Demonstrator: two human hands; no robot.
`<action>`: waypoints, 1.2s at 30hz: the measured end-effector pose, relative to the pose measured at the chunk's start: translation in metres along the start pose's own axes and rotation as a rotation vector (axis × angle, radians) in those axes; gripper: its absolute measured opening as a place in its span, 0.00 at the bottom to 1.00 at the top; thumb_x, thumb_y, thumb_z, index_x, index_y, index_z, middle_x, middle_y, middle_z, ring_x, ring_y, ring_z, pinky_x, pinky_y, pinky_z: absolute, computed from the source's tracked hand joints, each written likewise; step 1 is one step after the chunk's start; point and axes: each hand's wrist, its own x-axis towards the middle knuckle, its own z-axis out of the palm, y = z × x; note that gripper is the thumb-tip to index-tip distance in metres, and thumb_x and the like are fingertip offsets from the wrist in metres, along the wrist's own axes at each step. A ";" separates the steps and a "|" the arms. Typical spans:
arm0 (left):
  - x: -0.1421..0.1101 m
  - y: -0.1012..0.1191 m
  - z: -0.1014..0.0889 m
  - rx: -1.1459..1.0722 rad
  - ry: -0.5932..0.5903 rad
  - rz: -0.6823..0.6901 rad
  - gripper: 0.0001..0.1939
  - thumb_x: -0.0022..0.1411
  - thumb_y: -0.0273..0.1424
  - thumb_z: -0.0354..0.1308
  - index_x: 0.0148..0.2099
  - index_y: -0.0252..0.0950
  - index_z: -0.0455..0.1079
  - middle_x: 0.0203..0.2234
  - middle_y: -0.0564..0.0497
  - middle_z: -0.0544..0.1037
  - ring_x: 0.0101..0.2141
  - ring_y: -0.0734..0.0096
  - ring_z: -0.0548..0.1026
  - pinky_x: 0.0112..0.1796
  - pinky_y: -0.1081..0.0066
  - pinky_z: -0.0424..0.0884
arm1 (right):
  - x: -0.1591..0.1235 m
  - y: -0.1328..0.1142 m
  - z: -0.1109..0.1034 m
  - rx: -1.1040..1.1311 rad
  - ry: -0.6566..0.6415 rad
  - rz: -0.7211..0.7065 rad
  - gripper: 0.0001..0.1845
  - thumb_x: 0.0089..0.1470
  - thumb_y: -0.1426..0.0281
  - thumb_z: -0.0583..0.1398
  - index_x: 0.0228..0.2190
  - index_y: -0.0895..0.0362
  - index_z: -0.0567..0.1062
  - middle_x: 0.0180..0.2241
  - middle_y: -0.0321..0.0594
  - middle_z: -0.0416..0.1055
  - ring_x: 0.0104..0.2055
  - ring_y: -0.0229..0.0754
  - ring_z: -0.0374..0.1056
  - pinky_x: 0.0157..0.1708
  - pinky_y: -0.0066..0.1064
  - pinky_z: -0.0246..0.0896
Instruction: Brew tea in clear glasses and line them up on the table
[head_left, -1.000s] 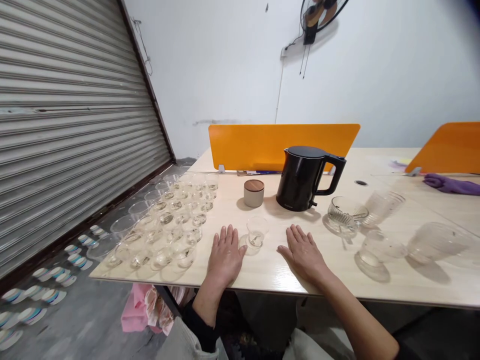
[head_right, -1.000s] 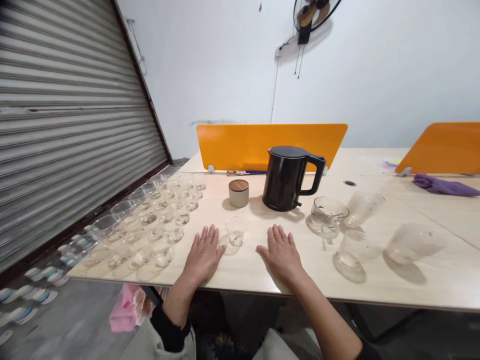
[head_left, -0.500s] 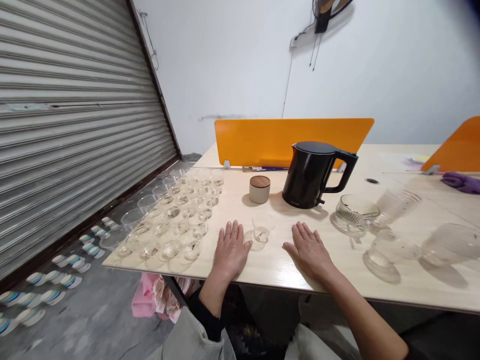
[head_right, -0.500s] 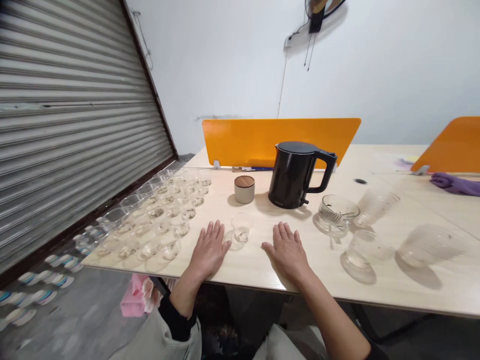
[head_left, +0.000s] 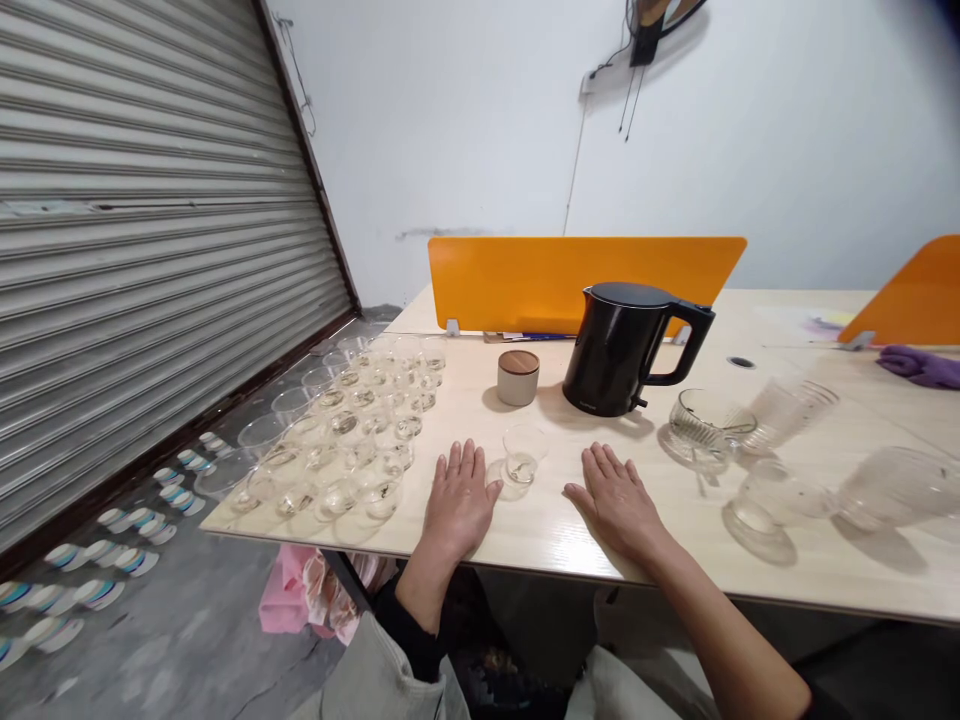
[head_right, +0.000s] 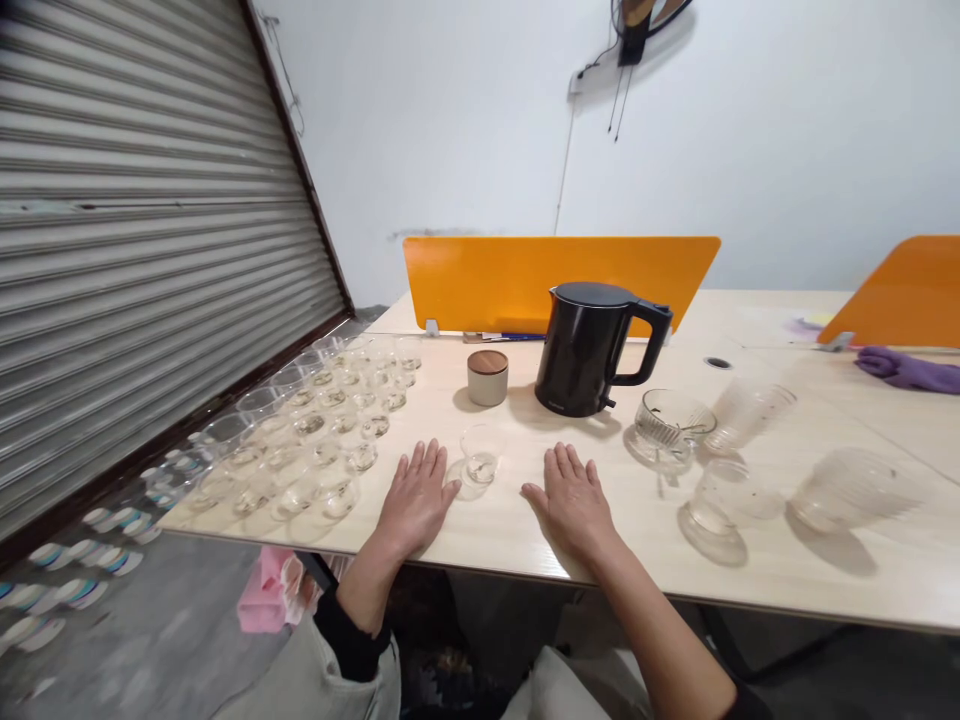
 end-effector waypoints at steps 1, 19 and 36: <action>0.000 0.000 0.000 -0.002 -0.002 -0.001 0.34 0.76 0.44 0.37 0.75 0.29 0.50 0.74 0.41 0.46 0.74 0.49 0.43 0.71 0.47 0.44 | 0.000 0.000 -0.001 0.004 -0.002 -0.001 0.42 0.68 0.50 0.44 0.70 0.66 0.58 0.73 0.55 0.47 0.76 0.57 0.39 0.71 0.55 0.36; 0.001 -0.001 -0.002 0.018 0.006 0.001 0.35 0.76 0.46 0.37 0.76 0.30 0.49 0.75 0.41 0.47 0.74 0.50 0.43 0.71 0.48 0.44 | 0.005 0.003 0.005 -0.006 0.042 -0.011 0.37 0.68 0.57 0.45 0.68 0.67 0.61 0.72 0.56 0.51 0.76 0.57 0.42 0.71 0.56 0.40; 0.000 -0.001 -0.003 -0.029 0.013 0.011 0.36 0.77 0.46 0.37 0.75 0.27 0.49 0.75 0.39 0.46 0.74 0.47 0.43 0.71 0.46 0.43 | 0.007 0.006 0.011 0.057 0.082 -0.028 0.36 0.67 0.55 0.46 0.67 0.64 0.62 0.72 0.57 0.53 0.75 0.59 0.44 0.70 0.59 0.39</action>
